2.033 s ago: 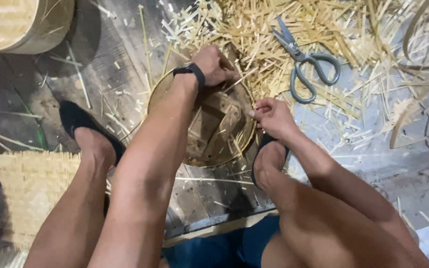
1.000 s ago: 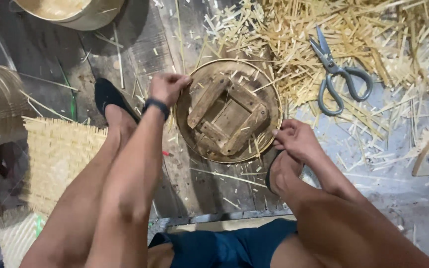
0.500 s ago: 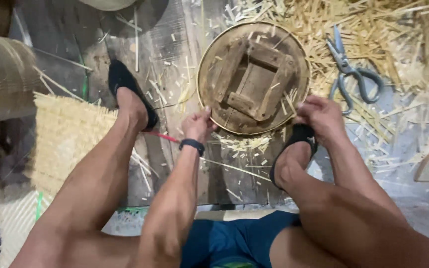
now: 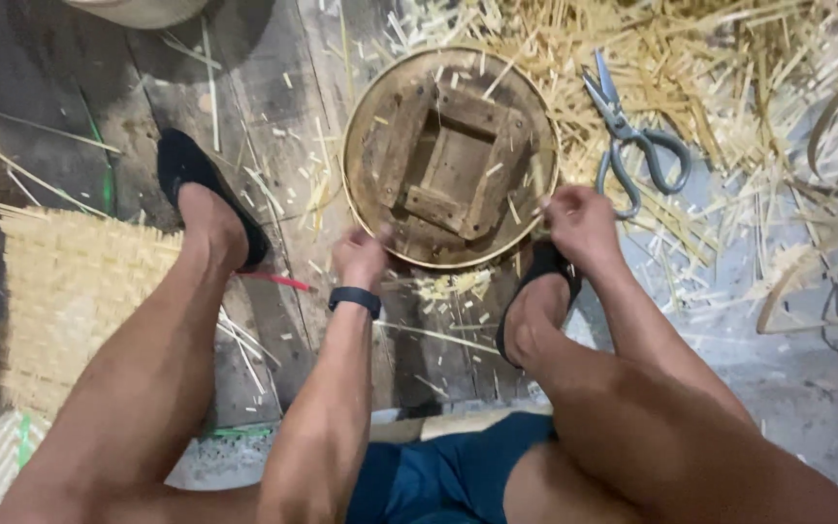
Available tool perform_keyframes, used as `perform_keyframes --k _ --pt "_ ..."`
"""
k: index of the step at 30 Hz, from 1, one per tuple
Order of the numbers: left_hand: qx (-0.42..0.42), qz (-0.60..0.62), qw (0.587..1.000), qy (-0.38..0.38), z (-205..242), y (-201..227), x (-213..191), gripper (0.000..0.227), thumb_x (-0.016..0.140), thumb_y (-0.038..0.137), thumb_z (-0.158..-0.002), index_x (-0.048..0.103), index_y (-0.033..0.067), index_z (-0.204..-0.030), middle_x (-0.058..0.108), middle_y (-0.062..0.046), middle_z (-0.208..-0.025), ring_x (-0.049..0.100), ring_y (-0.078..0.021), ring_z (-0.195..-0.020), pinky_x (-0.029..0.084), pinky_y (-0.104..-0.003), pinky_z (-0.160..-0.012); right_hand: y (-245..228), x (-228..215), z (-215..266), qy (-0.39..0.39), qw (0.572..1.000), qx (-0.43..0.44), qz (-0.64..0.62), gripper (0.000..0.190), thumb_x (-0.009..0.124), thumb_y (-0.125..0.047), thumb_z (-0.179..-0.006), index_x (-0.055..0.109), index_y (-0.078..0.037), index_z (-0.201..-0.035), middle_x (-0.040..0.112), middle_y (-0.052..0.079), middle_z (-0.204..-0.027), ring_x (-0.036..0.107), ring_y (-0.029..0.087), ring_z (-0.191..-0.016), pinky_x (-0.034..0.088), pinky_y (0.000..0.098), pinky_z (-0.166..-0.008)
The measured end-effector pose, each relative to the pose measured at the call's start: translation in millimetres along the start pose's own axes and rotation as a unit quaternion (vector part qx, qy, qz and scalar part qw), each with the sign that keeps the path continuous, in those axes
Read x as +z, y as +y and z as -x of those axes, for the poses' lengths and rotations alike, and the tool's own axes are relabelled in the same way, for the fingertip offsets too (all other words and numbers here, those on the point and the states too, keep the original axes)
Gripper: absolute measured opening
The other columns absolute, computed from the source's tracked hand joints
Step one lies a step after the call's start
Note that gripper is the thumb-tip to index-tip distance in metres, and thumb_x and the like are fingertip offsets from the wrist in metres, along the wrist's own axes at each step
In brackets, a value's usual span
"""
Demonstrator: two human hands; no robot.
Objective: Assembling and trimming bamboo strips onto circular frames to create trays.
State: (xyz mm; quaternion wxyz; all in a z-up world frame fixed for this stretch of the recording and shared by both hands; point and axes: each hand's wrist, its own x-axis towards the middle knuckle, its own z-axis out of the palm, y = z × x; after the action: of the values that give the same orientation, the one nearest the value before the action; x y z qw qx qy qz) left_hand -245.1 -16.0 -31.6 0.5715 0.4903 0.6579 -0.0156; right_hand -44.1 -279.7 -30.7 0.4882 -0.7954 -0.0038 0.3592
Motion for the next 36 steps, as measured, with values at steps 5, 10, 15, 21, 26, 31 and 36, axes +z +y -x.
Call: perform_keyframes --k 5,10,15,21,26,31,36 --pt "0.006 0.167 0.985 -0.033 -3.6 52.2 -23.8 0.028 0.082 0.022 -0.084 0.072 0.0052 -0.104 0.069 -0.004 -0.075 0.06 -0.0169 -0.061 0.051 -0.035 -0.055 -99.2 17.8 17.8 0.075 0.971 -0.222 0.036 0.037 0.07 -0.017 -0.103 0.058 0.004 -0.131 0.068 0.012 -0.107 0.069 0.022 -0.095 0.059 0.0337 -0.085" --pt "0.423 -0.098 0.899 0.058 97.5 111.7 -28.8 0.034 0.087 0.027 -0.089 0.077 0.0004 -0.108 0.065 -0.015 -0.103 0.064 -0.0202 -0.088 0.056 -0.031 -0.079 -187.3 42.9 19.0 -0.246 0.921 -0.035 -0.301 0.06 0.069 -0.044 -0.089 0.051 -0.004 -0.128 0.066 0.011 -0.118 0.065 0.026 -0.116 0.053 0.0425 -0.102" --pt "0.53 -0.012 0.848 -0.005 156.5 126.5 -10.6 0.052 0.076 0.044 -0.098 0.064 0.0027 -0.127 0.065 -0.015 -0.123 0.067 -0.0226 -0.115 0.058 -0.034 -0.101 -180.5 29.6 32.2 -0.241 0.851 -0.023 -0.465 0.057 0.066 -0.05 -0.103 0.052 0.0 -0.127 0.054 0.01 -0.116 0.05 0.027 -0.12 0.042 0.0454 -0.113" --pt "0.64 -0.127 0.758 -0.007 172.3 102.3 16.5 0.072 0.058 0.061 -0.1 0.052 0.0083 -0.148 0.07 -0.017 -0.131 0.071 -0.026 -0.12 0.059 -0.039 -0.104 -173.4 -1.5 68.5 -0.239 0.822 -0.016 -0.517 0.069 0.043 -0.055 -0.1 0.046 -0.006 -0.148 0.056 0.014 -0.141 0.055 0.03 -0.133 0.044 0.0499 -0.119" --pt "0.544 -0.024 0.839 0.004 93.3 114.9 3.6 0.067 0.052 0.057 -0.104 0.053 0.0075 -0.148 0.077 -0.01 -0.113 0.077 -0.0132 -0.086 0.063 -0.026 -0.065 -77.7 -21.4 42.0 -0.177 0.842 -0.012 -0.509 0.069 0.04 -0.053 -0.1 0.043 -0.008 -0.153 0.054 0.013 -0.149 0.055 0.029 -0.137 0.044 0.0485 -0.119" --pt "0.579 -0.071 0.789 0.193 19.4 157.4 -86.6 0.05 0.048 0.044 -0.118 0.072 0.0013 -0.128 0.076 -0.006 -0.103 0.068 -0.0108 -0.091 0.054 -0.033 -0.078 -52.6 7.5 38.8 -0.149 0.855 -0.001 -0.497 0.065 0.043 -0.05 -0.102 0.043 -0.009 -0.152 0.054 0.011 -0.149 0.055 0.026 -0.136 0.044 0.0449 -0.117" --pt "0.381 -0.028 0.914 0.138 13.9 200.8 -110.5 0.07 0.06 0.057 -0.11 0.06 -0.0129 -0.114 0.058 -0.01 -0.09 0.051 -0.0207 -0.081 0.044 -0.036 -0.073 -29.7 28.1 41.6 -0.13 0.864 0.0 -0.487 0.061 0.046 -0.048 -0.103 0.043 -0.01 -0.151 0.054 0.009 -0.149 0.054 0.023 -0.135 0.044 0.0413 -0.115"
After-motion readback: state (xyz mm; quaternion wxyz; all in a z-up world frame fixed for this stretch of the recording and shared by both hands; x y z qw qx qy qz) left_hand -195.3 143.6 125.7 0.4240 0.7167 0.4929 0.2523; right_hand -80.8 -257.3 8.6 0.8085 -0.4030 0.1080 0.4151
